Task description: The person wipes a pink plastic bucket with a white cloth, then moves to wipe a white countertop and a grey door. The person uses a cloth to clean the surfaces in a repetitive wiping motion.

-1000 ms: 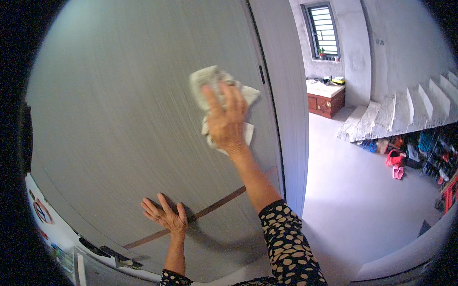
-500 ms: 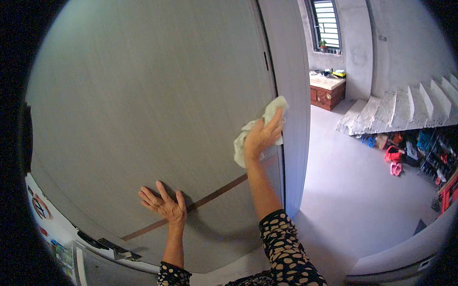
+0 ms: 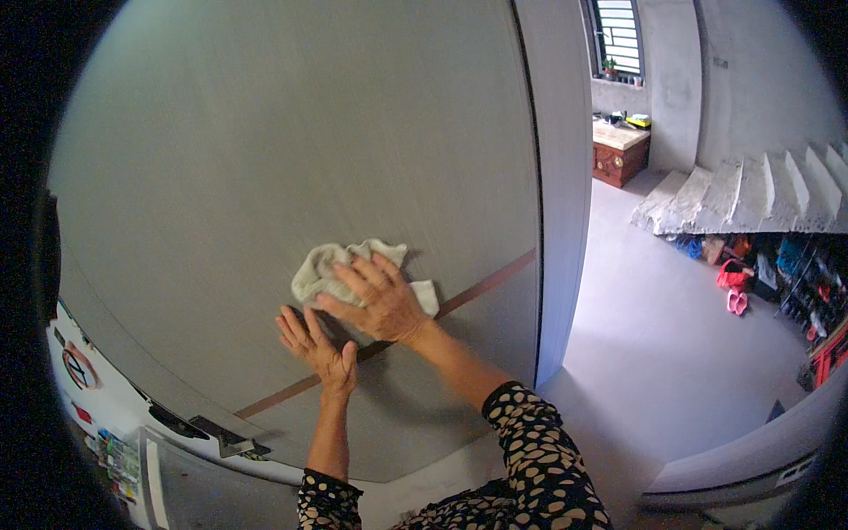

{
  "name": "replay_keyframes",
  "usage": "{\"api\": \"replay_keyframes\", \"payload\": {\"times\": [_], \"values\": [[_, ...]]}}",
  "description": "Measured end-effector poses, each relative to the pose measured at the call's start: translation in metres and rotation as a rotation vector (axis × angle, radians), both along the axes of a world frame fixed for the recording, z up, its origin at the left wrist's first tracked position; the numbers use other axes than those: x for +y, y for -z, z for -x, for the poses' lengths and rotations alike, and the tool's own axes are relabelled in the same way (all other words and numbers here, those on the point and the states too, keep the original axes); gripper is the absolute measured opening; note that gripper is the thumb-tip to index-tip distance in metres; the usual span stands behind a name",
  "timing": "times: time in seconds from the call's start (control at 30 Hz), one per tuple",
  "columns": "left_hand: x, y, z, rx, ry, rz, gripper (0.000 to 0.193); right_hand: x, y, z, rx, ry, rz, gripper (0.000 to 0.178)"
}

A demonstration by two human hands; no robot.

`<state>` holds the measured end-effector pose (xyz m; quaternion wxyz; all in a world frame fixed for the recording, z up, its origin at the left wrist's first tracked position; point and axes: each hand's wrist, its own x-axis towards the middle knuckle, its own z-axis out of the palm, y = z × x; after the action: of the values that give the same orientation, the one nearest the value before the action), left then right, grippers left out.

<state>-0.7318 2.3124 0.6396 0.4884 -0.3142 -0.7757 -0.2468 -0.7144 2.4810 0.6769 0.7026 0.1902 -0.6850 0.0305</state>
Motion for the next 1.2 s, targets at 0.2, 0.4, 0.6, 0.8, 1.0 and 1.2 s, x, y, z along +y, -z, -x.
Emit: {"api": "replay_keyframes", "payload": {"times": [0.2, 0.4, 0.6, 0.8, 1.0, 1.2], "values": [[0.001, 0.004, 0.004, 0.096, -0.221, 0.137, 0.085, 0.048, 0.014, 0.003, 0.05, 0.072, 0.388, 0.053], [0.004, 0.007, 0.011, 0.137, -0.259, 0.136, 0.093, 0.12, 0.05, 0.002, 0.06, 0.15, 1.147, 0.062], [0.003, 0.012, 0.016, 0.153, -0.283, 0.14, 0.097, 0.136, 0.041, -0.001, 0.016, 0.115, 1.428, 0.066], [0.009, 0.008, 0.013, 0.16, -0.317, 0.106, 0.092, 0.1, -0.007, 0.001, 0.094, 0.159, 0.47, 0.074], [0.056, 0.007, 0.007, 0.203, -0.217, -0.056, 0.079, 0.14, -0.055, -0.005, 0.095, 0.047, 0.109, 0.063], [0.094, 0.014, 0.003, 0.182, -0.368, -0.046, 0.078, 0.193, -0.133, -0.001, 0.168, 0.057, 0.327, 0.071]]}}
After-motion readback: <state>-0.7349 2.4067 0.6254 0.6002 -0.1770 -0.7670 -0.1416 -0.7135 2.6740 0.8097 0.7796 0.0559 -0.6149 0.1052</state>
